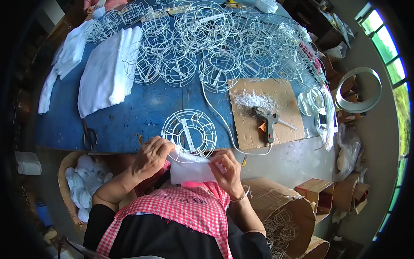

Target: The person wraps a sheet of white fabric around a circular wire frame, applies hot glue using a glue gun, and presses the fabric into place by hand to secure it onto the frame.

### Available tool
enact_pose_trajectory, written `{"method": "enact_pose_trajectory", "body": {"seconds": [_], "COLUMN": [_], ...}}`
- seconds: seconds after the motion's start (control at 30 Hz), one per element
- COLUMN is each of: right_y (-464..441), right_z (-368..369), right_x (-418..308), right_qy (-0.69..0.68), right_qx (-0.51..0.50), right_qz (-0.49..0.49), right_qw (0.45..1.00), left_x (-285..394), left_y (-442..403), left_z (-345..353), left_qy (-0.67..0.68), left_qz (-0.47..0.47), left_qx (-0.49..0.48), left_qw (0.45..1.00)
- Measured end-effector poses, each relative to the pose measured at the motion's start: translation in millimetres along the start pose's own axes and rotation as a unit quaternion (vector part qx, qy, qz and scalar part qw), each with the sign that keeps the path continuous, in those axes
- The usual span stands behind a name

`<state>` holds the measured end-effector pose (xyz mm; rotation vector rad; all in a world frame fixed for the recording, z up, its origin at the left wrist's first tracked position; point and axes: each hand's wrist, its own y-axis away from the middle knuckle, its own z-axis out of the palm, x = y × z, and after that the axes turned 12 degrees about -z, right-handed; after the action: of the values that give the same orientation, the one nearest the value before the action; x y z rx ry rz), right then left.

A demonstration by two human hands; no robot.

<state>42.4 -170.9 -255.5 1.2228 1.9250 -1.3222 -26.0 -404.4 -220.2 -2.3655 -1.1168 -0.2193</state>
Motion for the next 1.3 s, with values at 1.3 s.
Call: {"method": "enact_pose_trajectory", "body": {"seconds": [1.3], "right_y": [3.9], "right_z": [-1.4], "right_x": [18.0], "right_qy": [-0.07], "right_qx": [-0.061], "right_qz": [-0.024], "right_qw": [0.995], "left_x": [20.3], "left_y": [12.7], "left_z": [-3.1], "left_qy": [-0.048], "left_qz": [0.053], "left_qx": [-0.031], "left_qw": [0.997]}}
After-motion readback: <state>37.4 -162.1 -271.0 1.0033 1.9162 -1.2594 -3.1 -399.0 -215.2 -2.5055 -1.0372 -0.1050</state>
